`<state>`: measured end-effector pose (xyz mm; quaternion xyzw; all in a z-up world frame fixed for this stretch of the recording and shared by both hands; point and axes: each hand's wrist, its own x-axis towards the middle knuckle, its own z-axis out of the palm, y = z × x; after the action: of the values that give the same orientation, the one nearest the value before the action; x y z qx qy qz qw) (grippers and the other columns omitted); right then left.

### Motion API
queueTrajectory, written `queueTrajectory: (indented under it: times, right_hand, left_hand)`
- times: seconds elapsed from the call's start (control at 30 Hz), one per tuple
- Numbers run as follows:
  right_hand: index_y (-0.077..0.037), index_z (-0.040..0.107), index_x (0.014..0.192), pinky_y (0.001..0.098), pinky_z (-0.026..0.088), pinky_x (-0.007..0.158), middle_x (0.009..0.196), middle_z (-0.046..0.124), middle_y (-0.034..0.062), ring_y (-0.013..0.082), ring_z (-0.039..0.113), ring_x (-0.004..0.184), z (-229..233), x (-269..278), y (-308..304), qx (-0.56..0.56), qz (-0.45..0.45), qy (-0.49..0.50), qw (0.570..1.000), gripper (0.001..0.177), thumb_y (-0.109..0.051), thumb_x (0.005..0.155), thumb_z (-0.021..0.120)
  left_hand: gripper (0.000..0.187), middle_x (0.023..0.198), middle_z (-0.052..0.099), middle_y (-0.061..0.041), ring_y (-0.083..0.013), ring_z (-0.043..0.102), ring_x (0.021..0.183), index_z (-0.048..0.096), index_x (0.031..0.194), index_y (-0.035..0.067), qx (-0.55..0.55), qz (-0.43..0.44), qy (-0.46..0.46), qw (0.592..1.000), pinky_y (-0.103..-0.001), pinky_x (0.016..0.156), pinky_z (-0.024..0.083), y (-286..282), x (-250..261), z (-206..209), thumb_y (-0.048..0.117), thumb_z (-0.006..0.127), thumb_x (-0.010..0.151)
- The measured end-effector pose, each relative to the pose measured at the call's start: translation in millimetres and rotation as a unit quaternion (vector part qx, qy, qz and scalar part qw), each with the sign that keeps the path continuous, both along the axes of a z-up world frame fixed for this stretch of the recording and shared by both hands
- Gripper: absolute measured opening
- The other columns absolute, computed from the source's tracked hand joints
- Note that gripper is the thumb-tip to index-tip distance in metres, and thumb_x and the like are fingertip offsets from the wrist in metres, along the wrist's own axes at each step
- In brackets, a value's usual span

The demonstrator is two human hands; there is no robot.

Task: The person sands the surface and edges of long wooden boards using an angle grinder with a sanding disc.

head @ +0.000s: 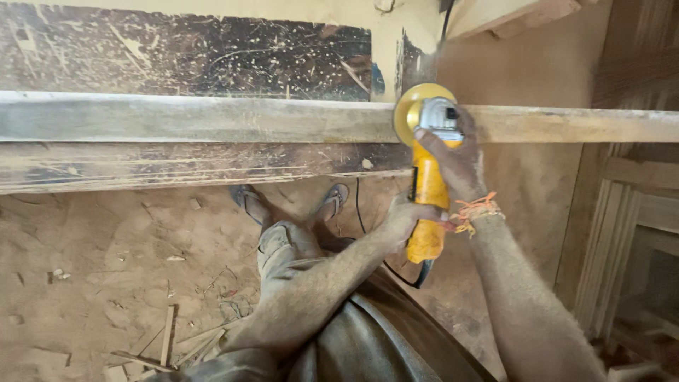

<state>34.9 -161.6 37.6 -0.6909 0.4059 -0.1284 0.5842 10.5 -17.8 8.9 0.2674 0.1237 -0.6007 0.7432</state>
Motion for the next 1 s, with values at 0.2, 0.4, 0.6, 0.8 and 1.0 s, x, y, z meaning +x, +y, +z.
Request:
queueTrajectory:
  times: [0.2, 0.4, 0.6, 0.8, 1.0]
  right_hand:
    - [-0.003, 0.051, 0.144, 0.0309, 0.060, 0.089, 0.126, 0.066, 0.0087, 0.0173, 0.067, 0.108, 9.7, -32.3, -35.0, 0.002, -0.020, 0.023, 1.000, 0.071, -0.023, 0.084, 0.083]
    - [-0.002, 0.050, 0.146, 0.0305, 0.057, 0.097, 0.130, 0.063, 0.0076, 0.0152, 0.063, 0.115, 10.7, -32.7, 12.0, 0.002, 0.041, -0.021, 0.999, 0.068, -0.021, 0.089, 0.083]
    - [-0.002, 0.049, 0.148, 0.0321, 0.054, 0.103, 0.136, 0.063, 0.0089, 0.0175, 0.063, 0.122, 8.9, 6.5, 88.6, -0.097, 0.092, 0.058, 0.989, 0.077, -0.023, 0.084, 0.086]
    - [-0.003, 0.044, 0.148, 0.0321, 0.055, 0.099, 0.133, 0.062, 0.0097, 0.0174, 0.063, 0.117, 37.2, 75.8, 190.5, -0.017, 0.150, 0.014, 0.988, 0.084, -0.027, 0.079, 0.086]
    - [-0.003, 0.054, 0.144, 0.0317, 0.059, 0.096, 0.124, 0.072, 0.0119, 0.0185, 0.070, 0.110, 53.2, 145.5, 283.1, -0.024, 0.233, 0.044, 0.971, 0.080, -0.036, 0.077, 0.083]
  left_hand:
    - [0.046, 0.094, 0.069, -0.015, -0.0300, 0.074, 0.080, 0.058, 0.117, -0.005, -0.047, -0.027, 0.012, 0.998, -0.043, 0.071, 0.062, -21.5, -12.1, 12.8, -0.004, 0.073, 0.073]
    - [0.045, 0.094, 0.069, -0.016, -0.0291, 0.073, 0.081, 0.060, 0.115, -0.006, -0.023, 0.004, -0.003, 1.000, -0.044, 0.075, 0.062, 20.0, -20.6, 11.3, -0.007, 0.074, 0.073]
    - [0.039, 0.089, 0.069, -0.016, -0.0320, 0.073, 0.075, 0.062, 0.109, -0.006, 0.011, 0.041, 0.015, 0.999, -0.046, 0.069, 0.061, 91.7, 1.1, 6.9, -0.006, 0.075, 0.071]
    - [0.042, 0.095, 0.072, -0.014, -0.0263, 0.073, 0.080, 0.067, 0.111, -0.007, 0.081, 0.089, -0.020, 0.993, -0.042, 0.076, 0.062, 172.3, 33.3, 5.0, -0.003, 0.076, 0.070]
    - [0.047, 0.094, 0.073, -0.014, -0.0275, 0.074, 0.081, 0.064, 0.113, -0.005, 0.082, 0.174, -0.020, 0.981, -0.043, 0.078, 0.063, 258.6, 90.9, 6.7, -0.003, 0.073, 0.066]
